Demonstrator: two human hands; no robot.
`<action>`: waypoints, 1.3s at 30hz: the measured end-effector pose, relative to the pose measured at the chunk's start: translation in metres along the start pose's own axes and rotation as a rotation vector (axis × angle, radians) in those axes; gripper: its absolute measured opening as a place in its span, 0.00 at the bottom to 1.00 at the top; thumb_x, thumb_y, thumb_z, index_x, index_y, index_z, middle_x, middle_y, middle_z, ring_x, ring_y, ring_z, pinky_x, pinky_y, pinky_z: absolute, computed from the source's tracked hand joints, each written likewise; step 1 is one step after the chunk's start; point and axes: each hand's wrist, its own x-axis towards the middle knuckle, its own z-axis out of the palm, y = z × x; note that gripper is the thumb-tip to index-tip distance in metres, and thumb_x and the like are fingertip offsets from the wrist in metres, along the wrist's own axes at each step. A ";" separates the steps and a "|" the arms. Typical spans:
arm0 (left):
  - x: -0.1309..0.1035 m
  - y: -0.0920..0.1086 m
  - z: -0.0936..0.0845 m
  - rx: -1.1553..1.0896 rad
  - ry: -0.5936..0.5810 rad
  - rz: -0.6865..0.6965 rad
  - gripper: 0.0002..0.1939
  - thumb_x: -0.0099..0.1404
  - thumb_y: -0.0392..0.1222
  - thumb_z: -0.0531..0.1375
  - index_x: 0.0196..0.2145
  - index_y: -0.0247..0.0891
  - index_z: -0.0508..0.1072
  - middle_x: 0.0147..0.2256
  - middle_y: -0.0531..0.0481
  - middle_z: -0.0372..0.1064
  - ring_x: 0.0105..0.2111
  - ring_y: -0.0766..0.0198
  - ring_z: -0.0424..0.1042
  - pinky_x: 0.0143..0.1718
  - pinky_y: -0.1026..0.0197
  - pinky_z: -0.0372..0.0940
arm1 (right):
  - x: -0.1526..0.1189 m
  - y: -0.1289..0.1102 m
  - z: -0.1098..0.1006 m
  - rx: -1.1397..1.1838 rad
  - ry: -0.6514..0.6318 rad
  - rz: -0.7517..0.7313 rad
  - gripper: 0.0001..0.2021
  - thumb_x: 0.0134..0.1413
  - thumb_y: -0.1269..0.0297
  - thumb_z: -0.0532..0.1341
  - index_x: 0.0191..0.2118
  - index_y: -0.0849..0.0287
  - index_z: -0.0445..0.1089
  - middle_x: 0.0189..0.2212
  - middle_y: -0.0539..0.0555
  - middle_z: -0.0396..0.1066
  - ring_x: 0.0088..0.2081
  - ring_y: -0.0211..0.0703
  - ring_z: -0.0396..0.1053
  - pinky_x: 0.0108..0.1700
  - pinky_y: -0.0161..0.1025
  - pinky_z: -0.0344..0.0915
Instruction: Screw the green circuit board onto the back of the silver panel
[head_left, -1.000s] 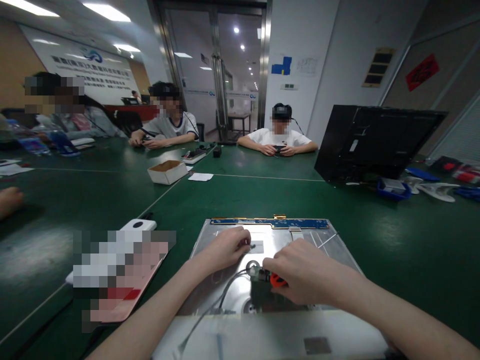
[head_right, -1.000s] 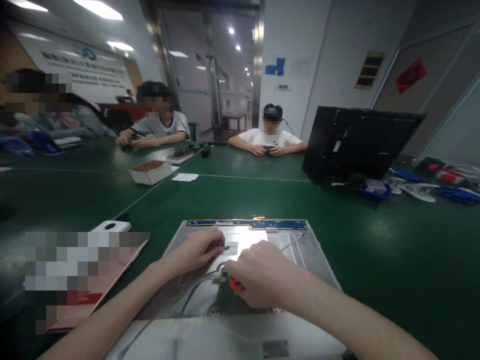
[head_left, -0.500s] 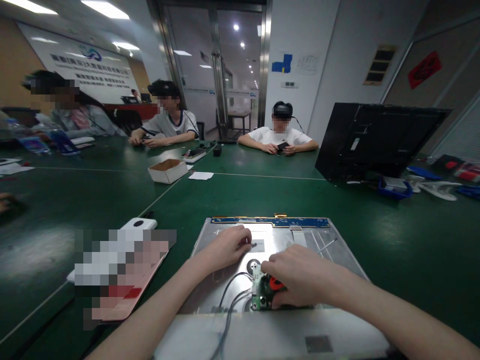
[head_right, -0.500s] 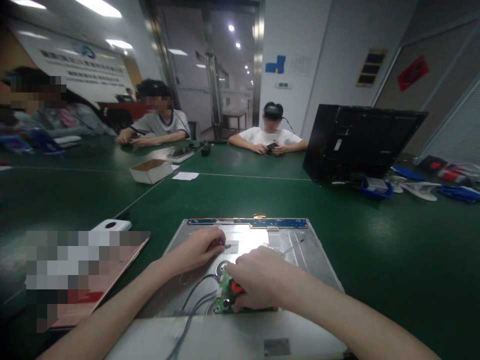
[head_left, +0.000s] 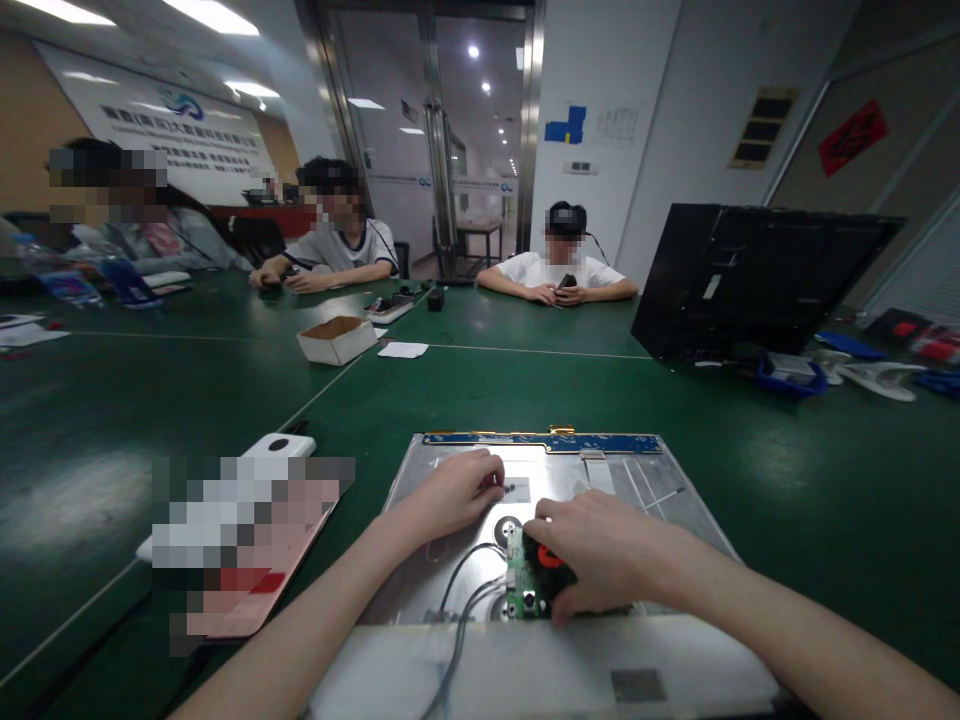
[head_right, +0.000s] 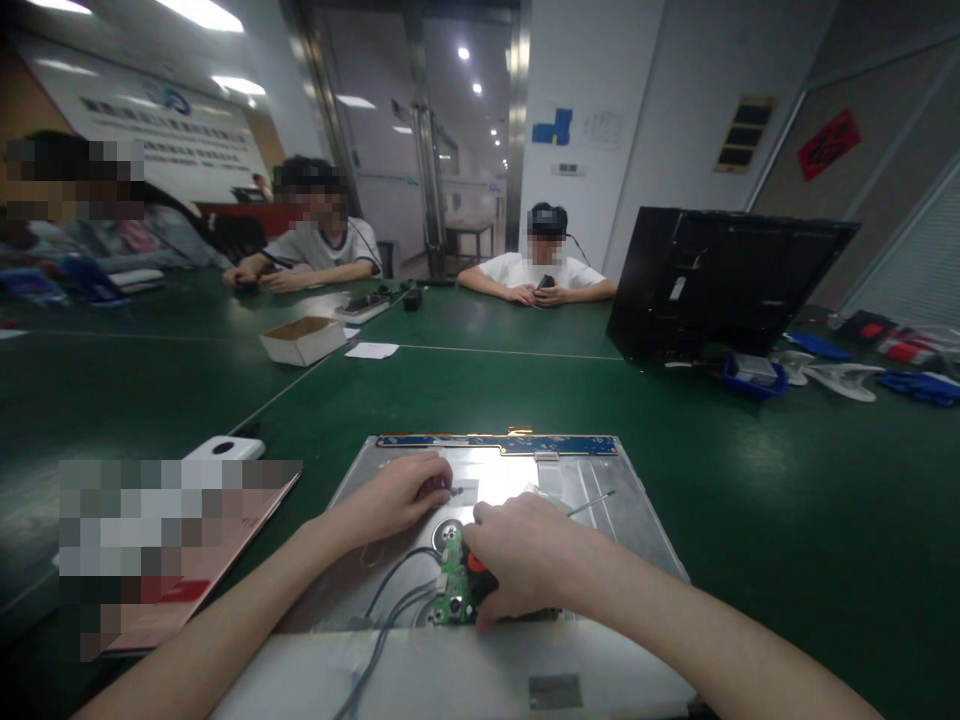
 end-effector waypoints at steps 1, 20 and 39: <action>0.000 0.000 0.000 -0.001 -0.001 0.001 0.03 0.64 0.37 0.57 0.33 0.37 0.70 0.32 0.49 0.69 0.32 0.60 0.69 0.31 0.62 0.59 | 0.000 0.001 0.000 0.002 0.000 -0.002 0.25 0.47 0.45 0.62 0.43 0.62 0.71 0.37 0.59 0.73 0.29 0.47 0.69 0.24 0.39 0.51; 0.001 -0.001 0.000 0.003 -0.006 -0.001 0.03 0.65 0.37 0.57 0.34 0.37 0.70 0.32 0.49 0.69 0.31 0.60 0.68 0.31 0.62 0.58 | -0.028 0.050 -0.035 0.105 -0.134 0.364 0.24 0.42 0.55 0.69 0.47 0.57 0.71 0.41 0.58 0.74 0.40 0.55 0.72 0.32 0.40 0.61; 0.001 -0.001 -0.001 0.003 -0.011 -0.003 0.04 0.65 0.38 0.55 0.34 0.37 0.69 0.32 0.48 0.69 0.31 0.60 0.67 0.31 0.61 0.58 | -0.007 0.063 -0.012 0.152 -0.268 0.377 0.23 0.42 0.47 0.68 0.37 0.62 0.74 0.32 0.58 0.72 0.31 0.48 0.70 0.25 0.37 0.58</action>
